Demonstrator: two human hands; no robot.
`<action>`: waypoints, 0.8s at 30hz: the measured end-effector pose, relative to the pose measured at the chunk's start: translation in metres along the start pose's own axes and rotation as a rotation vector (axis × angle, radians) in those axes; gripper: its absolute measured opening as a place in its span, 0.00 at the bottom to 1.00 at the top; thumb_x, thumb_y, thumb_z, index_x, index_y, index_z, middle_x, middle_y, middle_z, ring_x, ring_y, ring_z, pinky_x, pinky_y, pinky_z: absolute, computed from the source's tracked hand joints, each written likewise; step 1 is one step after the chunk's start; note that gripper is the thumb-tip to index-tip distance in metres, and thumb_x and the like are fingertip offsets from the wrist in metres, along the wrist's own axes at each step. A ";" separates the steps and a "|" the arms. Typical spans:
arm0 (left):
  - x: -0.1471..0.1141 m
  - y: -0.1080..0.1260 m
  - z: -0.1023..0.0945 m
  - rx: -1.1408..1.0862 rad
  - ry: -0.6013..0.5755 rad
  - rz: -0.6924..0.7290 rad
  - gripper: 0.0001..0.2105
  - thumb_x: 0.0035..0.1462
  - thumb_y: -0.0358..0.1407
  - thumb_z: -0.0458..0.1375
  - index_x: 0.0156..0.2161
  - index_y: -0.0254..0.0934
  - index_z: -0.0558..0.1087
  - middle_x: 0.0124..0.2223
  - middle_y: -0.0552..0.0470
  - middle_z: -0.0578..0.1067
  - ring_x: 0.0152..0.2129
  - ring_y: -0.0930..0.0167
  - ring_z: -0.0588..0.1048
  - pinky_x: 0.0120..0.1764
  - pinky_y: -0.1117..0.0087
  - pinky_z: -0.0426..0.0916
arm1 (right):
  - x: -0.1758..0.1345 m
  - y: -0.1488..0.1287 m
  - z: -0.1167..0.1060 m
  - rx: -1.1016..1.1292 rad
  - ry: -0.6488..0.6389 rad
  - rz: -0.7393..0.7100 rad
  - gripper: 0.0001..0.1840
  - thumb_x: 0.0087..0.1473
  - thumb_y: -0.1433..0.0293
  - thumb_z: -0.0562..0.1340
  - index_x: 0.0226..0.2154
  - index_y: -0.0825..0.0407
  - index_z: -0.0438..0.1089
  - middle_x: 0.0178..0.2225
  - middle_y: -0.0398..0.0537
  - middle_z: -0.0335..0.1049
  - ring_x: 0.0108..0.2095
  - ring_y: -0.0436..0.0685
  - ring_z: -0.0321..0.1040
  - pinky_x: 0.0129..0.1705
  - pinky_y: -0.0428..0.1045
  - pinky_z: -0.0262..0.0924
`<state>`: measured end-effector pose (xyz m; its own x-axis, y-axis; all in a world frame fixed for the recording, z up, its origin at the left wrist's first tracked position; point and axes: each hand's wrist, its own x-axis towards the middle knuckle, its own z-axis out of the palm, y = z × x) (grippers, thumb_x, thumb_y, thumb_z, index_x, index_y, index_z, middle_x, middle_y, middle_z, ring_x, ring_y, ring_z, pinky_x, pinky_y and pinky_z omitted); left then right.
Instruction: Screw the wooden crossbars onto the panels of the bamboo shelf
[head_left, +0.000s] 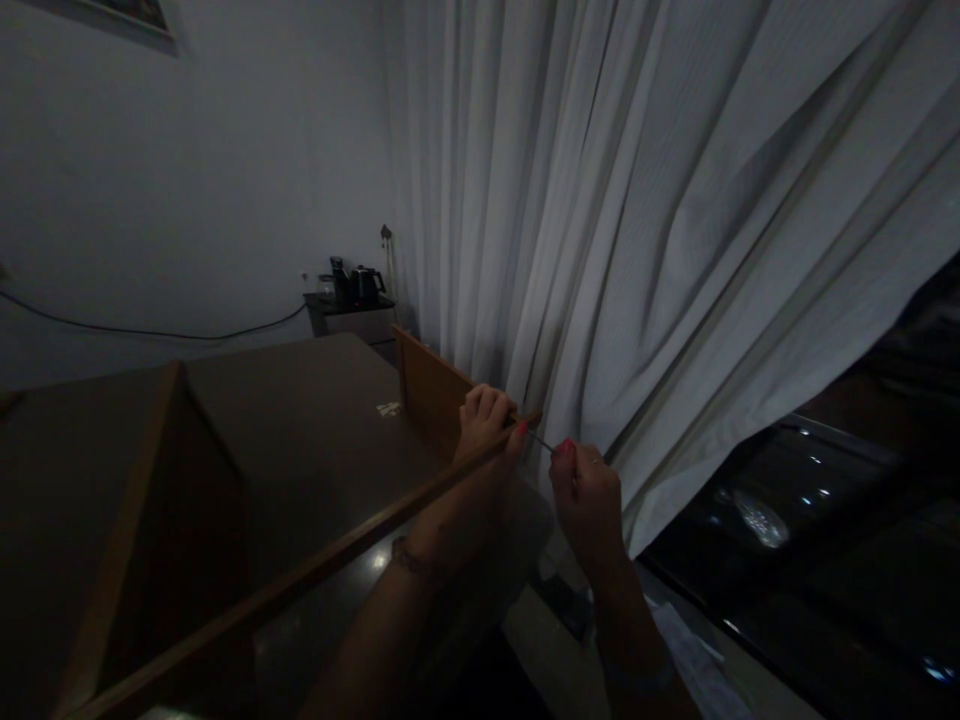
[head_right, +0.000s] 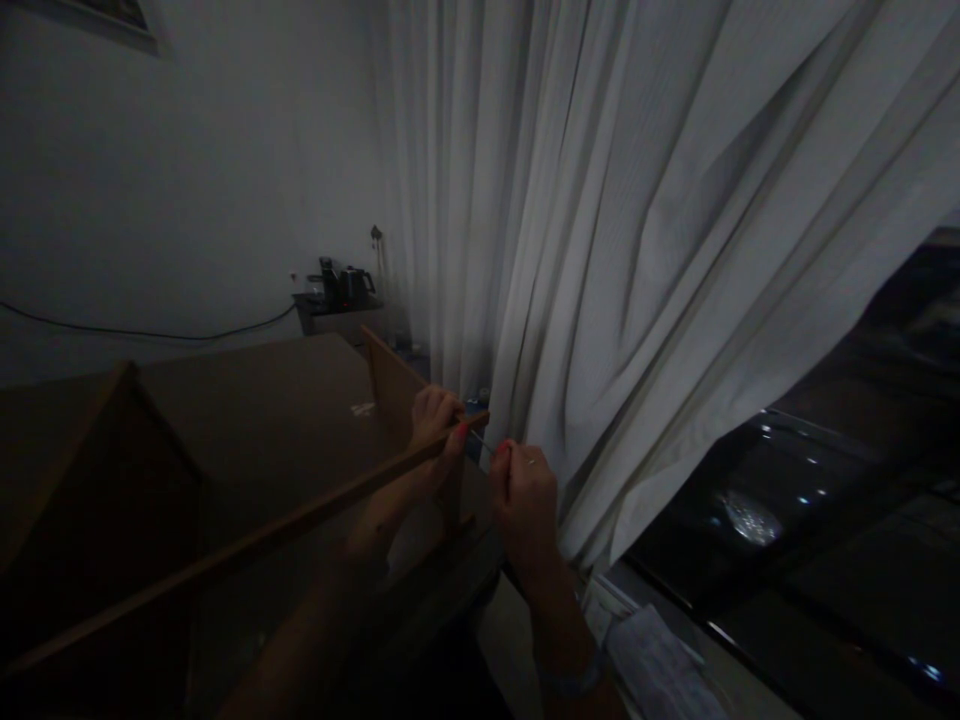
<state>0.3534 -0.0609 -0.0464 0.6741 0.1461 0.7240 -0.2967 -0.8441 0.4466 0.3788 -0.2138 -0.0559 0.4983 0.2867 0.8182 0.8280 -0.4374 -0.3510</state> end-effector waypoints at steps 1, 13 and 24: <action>0.000 0.000 0.000 -0.004 0.002 0.002 0.07 0.62 0.38 0.45 0.37 0.38 0.62 0.43 0.45 0.66 0.48 0.60 0.60 0.51 0.55 0.60 | 0.002 0.001 -0.001 -0.050 0.026 -0.071 0.18 0.66 0.67 0.47 0.26 0.50 0.62 0.22 0.45 0.64 0.23 0.53 0.61 0.27 0.48 0.53; -0.001 0.002 -0.004 0.003 -0.020 -0.022 0.05 0.61 0.36 0.46 0.37 0.39 0.62 0.42 0.46 0.66 0.48 0.61 0.60 0.50 0.57 0.60 | 0.006 0.003 -0.012 -0.264 0.025 -0.335 0.14 0.67 0.70 0.50 0.30 0.50 0.62 0.24 0.44 0.66 0.29 0.55 0.61 0.40 0.51 0.54; 0.001 0.005 -0.005 -0.007 -0.040 -0.035 0.04 0.59 0.35 0.45 0.37 0.39 0.61 0.42 0.45 0.66 0.48 0.60 0.60 0.50 0.54 0.60 | 0.000 -0.003 -0.004 0.244 -0.118 0.188 0.26 0.67 0.57 0.47 0.20 0.49 0.59 0.18 0.40 0.59 0.22 0.51 0.58 0.28 0.48 0.50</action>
<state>0.3489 -0.0627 -0.0410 0.7109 0.1545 0.6861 -0.2771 -0.8351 0.4752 0.3747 -0.2158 -0.0529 0.6629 0.3231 0.6755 0.7487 -0.2792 -0.6012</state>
